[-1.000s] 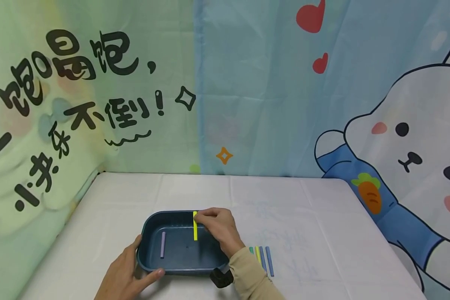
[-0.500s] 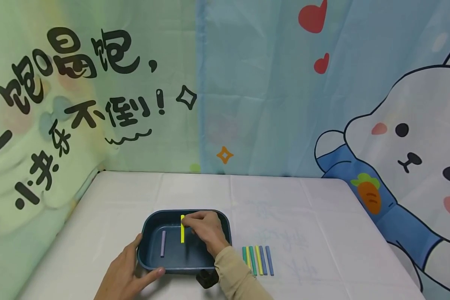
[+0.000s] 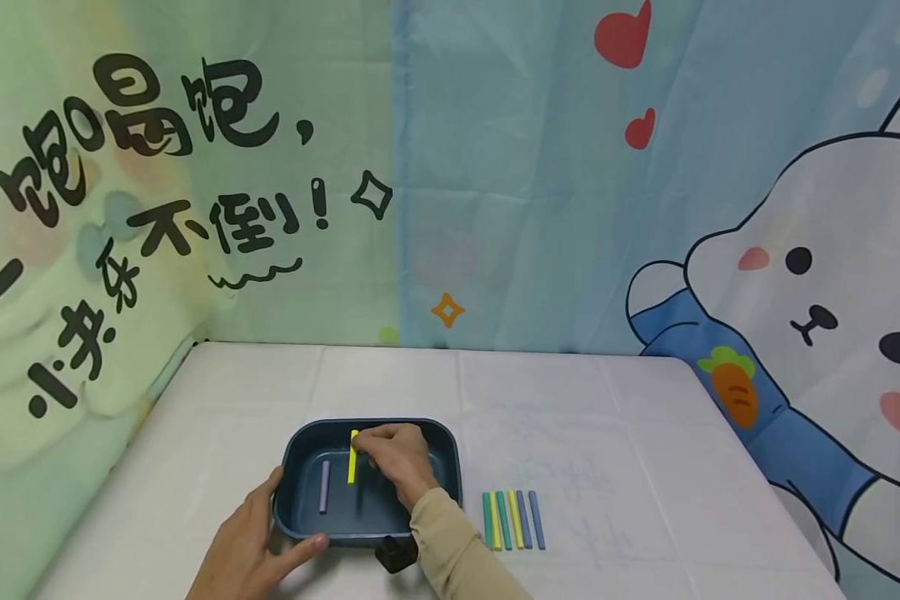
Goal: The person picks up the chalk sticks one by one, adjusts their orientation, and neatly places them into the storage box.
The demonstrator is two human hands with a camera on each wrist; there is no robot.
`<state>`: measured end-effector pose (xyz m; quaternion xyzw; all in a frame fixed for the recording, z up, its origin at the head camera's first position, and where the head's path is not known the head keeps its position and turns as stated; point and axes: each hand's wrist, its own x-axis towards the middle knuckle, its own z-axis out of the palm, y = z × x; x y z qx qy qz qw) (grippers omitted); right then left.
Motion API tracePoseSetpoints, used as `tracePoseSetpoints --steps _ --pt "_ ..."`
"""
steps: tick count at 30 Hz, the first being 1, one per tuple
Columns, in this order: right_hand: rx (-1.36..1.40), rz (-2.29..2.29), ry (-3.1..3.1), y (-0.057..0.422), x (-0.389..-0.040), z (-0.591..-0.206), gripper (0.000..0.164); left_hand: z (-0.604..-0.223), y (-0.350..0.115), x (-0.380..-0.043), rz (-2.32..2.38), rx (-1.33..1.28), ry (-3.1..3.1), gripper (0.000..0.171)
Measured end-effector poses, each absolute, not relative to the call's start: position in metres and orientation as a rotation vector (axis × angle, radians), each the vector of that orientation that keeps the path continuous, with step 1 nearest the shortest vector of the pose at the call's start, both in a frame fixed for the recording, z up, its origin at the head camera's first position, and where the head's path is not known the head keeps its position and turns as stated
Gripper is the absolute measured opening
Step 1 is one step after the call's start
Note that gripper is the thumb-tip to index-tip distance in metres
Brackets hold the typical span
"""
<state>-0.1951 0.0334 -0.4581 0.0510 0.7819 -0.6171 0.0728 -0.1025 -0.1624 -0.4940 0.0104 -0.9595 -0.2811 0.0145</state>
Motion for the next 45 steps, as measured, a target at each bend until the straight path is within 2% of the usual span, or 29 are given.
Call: tracePoseSetpoints --steps 17,27,45 --pt "0.235 -1.719 2.422 0.011 -0.195 -0.47 0.019 -0.494 -0.165 -0.102 -0.89 -0.024 -2.948 0.119" --pt "0.27 -1.559 2.49 0.003 -0.194 -0.473 0.01 -0.495 -0.165 -0.102 -0.916 -0.022 -2.949 0.118" --pt "0.142 -1.428 2.612 0.001 -0.194 -0.476 0.009 -0.493 -0.162 -0.104 -0.887 -0.012 -2.978 0.121"
